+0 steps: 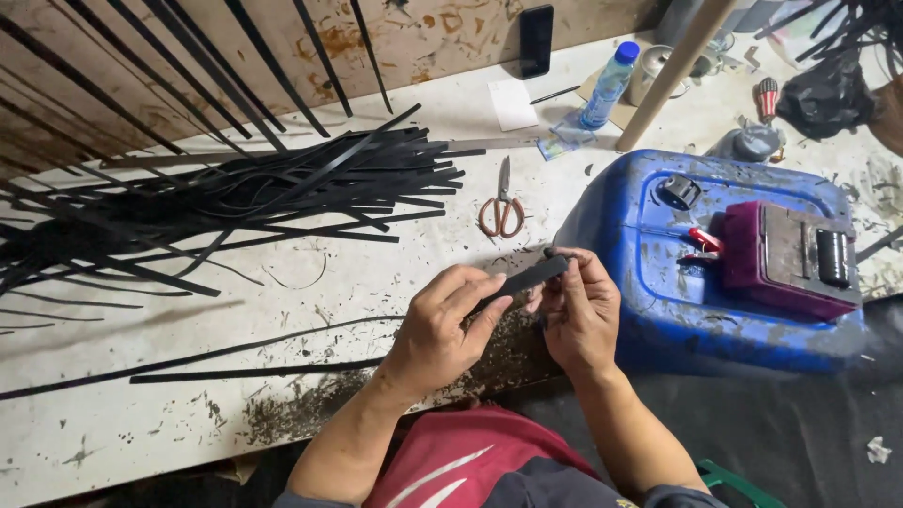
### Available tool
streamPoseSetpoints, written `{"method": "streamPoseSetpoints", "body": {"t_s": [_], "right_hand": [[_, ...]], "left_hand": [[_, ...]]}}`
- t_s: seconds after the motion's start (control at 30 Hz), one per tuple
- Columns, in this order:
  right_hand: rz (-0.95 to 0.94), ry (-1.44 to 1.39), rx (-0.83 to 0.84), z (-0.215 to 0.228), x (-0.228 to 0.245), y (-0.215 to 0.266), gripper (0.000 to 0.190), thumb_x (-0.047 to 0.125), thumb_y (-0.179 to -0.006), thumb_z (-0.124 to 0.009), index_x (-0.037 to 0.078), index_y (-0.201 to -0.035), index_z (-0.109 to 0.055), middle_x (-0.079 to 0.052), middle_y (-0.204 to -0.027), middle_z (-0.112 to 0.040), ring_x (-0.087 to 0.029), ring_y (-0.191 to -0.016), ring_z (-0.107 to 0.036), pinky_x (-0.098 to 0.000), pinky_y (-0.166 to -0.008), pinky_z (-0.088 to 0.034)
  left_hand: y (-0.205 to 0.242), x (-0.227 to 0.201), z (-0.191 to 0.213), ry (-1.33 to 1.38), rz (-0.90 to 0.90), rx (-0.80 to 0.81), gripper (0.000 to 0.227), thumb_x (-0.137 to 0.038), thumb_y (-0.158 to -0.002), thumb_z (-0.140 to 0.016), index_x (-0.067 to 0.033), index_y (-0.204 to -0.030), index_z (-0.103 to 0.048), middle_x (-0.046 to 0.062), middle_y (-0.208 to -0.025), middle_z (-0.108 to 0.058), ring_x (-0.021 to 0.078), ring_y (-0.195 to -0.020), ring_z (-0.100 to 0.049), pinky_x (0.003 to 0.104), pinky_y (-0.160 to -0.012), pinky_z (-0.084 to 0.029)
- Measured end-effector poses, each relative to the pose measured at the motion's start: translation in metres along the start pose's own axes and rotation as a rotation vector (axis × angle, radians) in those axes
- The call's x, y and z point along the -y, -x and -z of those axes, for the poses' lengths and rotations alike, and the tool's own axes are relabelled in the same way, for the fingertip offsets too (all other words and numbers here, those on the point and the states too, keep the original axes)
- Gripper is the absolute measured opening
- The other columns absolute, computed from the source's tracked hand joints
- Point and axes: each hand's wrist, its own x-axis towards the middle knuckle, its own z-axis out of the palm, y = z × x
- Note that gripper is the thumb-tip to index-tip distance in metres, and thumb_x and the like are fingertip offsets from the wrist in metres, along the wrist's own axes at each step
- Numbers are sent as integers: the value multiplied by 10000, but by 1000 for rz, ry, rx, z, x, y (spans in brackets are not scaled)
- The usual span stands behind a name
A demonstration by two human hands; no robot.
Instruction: The person picks up a black strip, applies glue to one end using a small brush, and then places the strip onto a purple device on a blue container. The person repeats this process with another strip.
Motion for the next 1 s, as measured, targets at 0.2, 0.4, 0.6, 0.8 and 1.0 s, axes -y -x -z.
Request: {"method": "streamPoseSetpoints", "body": {"t_s": [0.2,0.4,0.6,0.8,1.0], "right_hand": [[15,-16,1,8,1,2,193,83,-1070,-512,-81,-1156,-568,-220,-824,-641,-265,-618,-723,-324,-518,-657],[31,-56,4,6,3,0,156,97,-1078,-502,-44,-1134,-536,-233,-910,-653,-267,-618,-719,-311,-499,-651],[9,-87,-6,11,-2,-2,133,83,-1078,-492,-38,-1124,-521,-250,-938,-642,-270,-603,-712,-319,-484,-637],[-37,-103,71,17,-3,0,223,141,-1106,-439,-14,-1255,-501,-205,-1053,-642,-259,-790,-724,-323,-639,-647],[-93,321,506,-7,20,8,361,40,-965,-625,-43,-1312,-569,-198,-1054,-726,-183,-893,-651,-373,-818,-549]], "left_hand": [[-12,-5,-2,160,102,-9,129,-23,-882,-750,-8,-1010,-758,128,-822,-696,327,-766,-746,377,-646,-604],[-18,-9,-5,214,180,5,95,-42,-884,-747,-7,-971,-761,163,-817,-725,354,-763,-753,376,-622,-589],[-20,-8,-7,224,215,26,86,-47,-887,-743,-5,-958,-770,168,-797,-727,339,-723,-749,365,-612,-588],[-24,-7,-10,317,278,21,123,-67,-923,-718,3,-1018,-754,187,-814,-731,289,-723,-745,332,-599,-577],[-23,5,-24,806,398,-207,170,-65,-1024,-616,37,-1144,-550,123,-886,-679,134,-832,-685,301,-793,-593]]}}
